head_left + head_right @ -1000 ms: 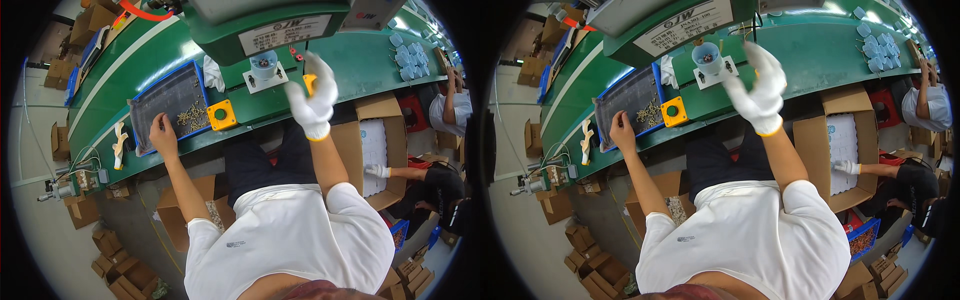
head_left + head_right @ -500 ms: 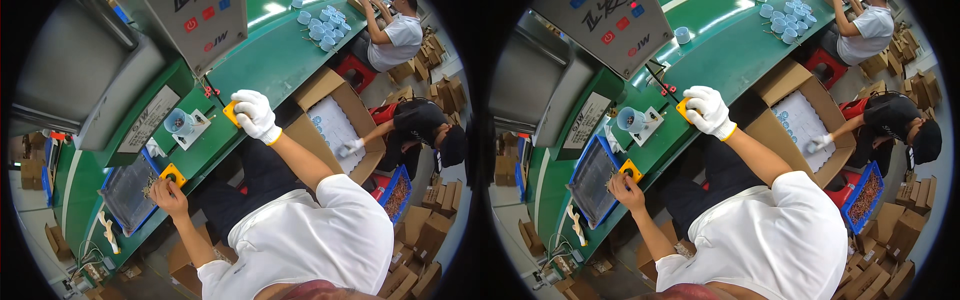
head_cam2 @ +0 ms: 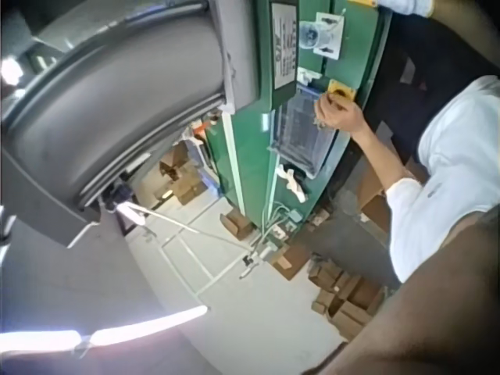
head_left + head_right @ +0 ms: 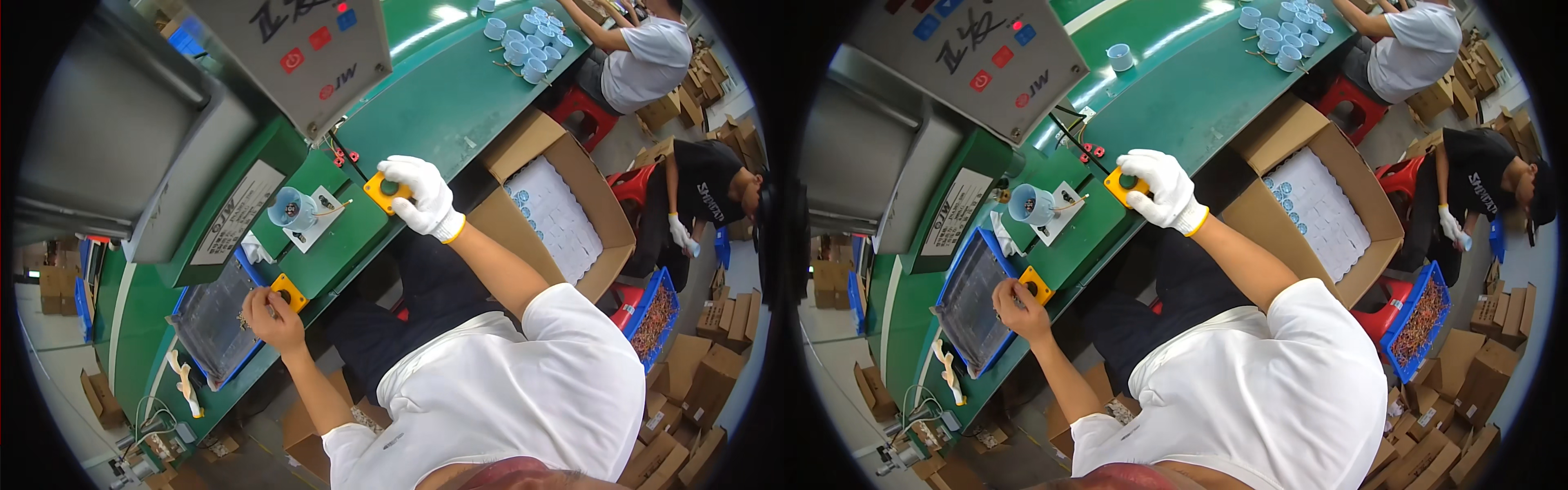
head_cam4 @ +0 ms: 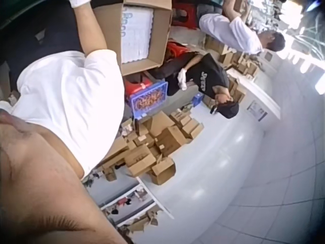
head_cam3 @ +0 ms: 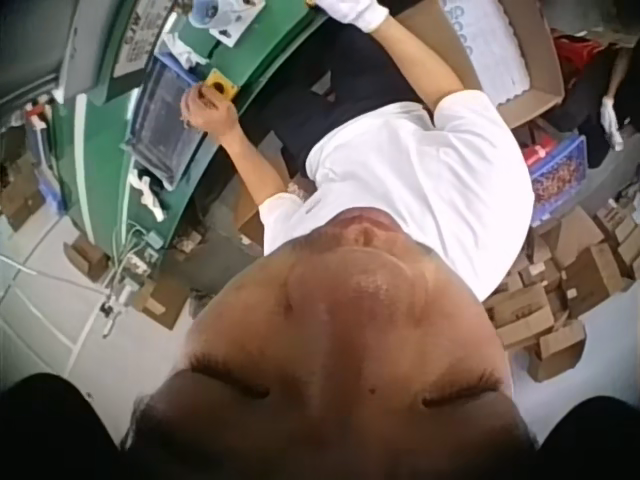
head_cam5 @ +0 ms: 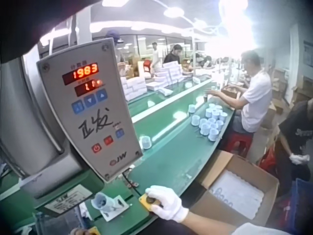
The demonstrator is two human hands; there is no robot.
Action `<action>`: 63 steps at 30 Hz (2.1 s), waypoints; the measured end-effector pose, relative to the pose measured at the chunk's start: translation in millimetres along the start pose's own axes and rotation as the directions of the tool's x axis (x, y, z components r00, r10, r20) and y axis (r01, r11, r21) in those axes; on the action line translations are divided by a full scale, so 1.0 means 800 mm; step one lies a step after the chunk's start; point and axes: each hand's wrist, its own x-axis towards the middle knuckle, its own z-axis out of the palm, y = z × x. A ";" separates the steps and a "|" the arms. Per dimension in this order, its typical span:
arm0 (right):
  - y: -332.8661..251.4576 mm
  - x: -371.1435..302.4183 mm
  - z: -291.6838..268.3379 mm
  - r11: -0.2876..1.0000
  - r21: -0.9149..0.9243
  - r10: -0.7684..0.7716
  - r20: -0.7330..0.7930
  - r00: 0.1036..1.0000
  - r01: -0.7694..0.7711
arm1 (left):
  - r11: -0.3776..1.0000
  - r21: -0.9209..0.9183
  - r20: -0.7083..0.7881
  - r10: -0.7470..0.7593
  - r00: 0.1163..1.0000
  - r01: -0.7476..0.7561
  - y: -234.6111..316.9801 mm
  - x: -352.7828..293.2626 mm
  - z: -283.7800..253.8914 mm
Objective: Assembling small electronic components using a manual press machine on a production line.
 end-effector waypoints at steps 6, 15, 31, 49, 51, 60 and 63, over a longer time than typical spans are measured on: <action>0.014 -0.016 -0.002 0.998 0.011 0.067 -0.016 0.998 -0.066 | 0.965 -0.204 0.166 -0.134 0.977 0.167 0.032 0.048 0.022; 0.010 -0.010 0.005 0.999 -0.036 0.003 -0.033 0.999 -0.004 | 0.930 -0.195 0.259 -0.258 0.931 0.312 0.034 0.049 0.025; 0.012 -0.003 -0.001 0.993 -0.085 -0.085 0.037 0.996 0.088 | 0.918 -0.279 0.230 -0.221 0.948 0.282 0.034 0.051 0.025; 0.000 0.007 -0.005 0.997 -0.040 -0.059 0.056 0.997 0.061 | 0.968 -0.118 0.607 -0.105 0.788 0.221 0.105 0.225 0.034; 0.006 0.005 0.002 0.995 -0.054 -0.086 0.038 0.996 0.088 | 0.926 -0.308 0.553 -0.013 0.833 0.219 0.075 0.210 0.046; 0.015 -0.020 -0.001 0.990 -0.121 -0.066 0.082 0.994 0.076 | 0.937 -0.337 0.369 0.220 0.903 -0.091 0.082 0.217 0.038; 0.013 -0.022 -0.001 0.990 -0.118 -0.074 0.074 0.995 0.083 | 0.885 -0.380 0.510 -0.042 0.859 0.270 0.106 0.197 -0.010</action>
